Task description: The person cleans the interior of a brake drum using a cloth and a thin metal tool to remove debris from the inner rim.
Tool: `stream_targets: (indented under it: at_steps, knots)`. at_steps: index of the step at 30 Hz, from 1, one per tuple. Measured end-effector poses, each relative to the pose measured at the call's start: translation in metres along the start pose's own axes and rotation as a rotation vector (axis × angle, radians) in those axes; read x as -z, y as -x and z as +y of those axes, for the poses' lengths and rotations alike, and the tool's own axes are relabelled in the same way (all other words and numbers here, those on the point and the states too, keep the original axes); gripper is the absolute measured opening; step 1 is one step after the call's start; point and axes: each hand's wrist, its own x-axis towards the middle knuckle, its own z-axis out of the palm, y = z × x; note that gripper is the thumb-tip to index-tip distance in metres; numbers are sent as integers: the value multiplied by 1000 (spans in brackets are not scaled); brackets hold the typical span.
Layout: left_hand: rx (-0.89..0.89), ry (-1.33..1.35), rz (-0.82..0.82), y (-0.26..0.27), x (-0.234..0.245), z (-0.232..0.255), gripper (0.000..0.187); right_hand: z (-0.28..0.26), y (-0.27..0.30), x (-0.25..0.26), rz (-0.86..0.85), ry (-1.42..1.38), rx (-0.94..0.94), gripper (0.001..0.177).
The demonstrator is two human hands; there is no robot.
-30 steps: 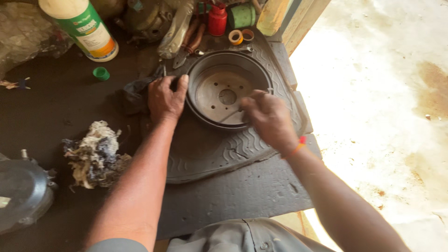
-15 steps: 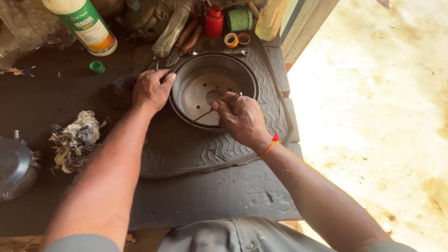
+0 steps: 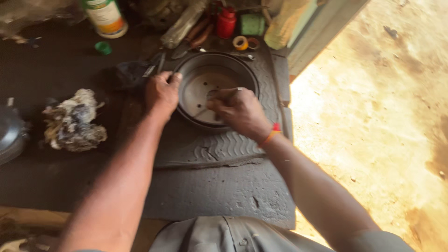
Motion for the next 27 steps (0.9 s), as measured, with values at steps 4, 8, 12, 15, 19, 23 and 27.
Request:
stream_targets:
  at_steps: [4,8,12,15,19,23,27]
  knots:
    - [-155,147,109,18,1,-17,45,9,6,29,-32,151,-32,33]
    - [-199,168,104,10,-7,-36,50,20,10,24,-92,-217,-47,37]
    - [-200,174,101,8,-7,-47,59,7,11,2,5,24,35,29]
    - [-160,378,-42,3,0,-55,60,6,19,15,-14,-18,-21,27]
    - [-271,149,112,15,-7,-40,56,2,17,-6,47,-40,-90,24]
    - [-256,83,117,21,-6,-29,55,6,13,8,-10,-84,11,23]
    - [-310,61,138,18,-4,-31,56,4,16,-7,29,-182,-129,23]
